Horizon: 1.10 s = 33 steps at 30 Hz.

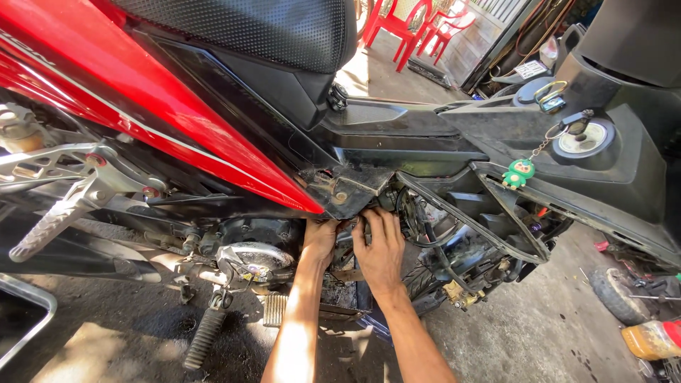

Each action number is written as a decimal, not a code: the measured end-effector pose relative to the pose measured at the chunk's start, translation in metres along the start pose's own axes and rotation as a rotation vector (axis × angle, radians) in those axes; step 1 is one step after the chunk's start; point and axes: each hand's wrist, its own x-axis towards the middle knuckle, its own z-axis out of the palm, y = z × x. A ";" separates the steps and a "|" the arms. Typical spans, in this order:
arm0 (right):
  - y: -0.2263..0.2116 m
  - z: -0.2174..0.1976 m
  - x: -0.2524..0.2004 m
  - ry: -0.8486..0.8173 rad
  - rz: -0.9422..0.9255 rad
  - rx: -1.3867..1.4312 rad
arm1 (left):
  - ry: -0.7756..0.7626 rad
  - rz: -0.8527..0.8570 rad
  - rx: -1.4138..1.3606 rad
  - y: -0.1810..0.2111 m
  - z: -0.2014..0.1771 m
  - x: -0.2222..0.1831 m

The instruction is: Repairing a motorcycle engine by disassembling and adjusting components using a wrench.

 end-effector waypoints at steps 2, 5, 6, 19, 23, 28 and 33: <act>0.002 0.005 -0.002 0.005 0.071 0.045 | 0.004 -0.002 0.026 0.001 -0.003 0.000; -0.012 -0.004 0.004 -0.030 0.191 0.124 | -0.023 -0.001 0.028 0.008 0.003 -0.005; -0.019 -0.011 0.009 -0.068 0.244 0.156 | -0.059 0.000 0.008 0.012 0.007 -0.007; -0.008 -0.002 0.005 0.018 0.108 0.052 | -0.025 -0.010 0.021 0.037 0.020 -0.024; -0.003 0.001 0.006 0.001 0.143 0.029 | -0.010 -0.005 0.026 0.042 0.029 -0.028; -0.009 -0.004 0.005 -0.053 0.268 0.116 | 0.017 -0.009 0.030 0.019 0.012 -0.015; -0.008 -0.008 0.009 -0.111 0.236 0.098 | -0.037 -0.016 -0.023 0.001 0.010 -0.002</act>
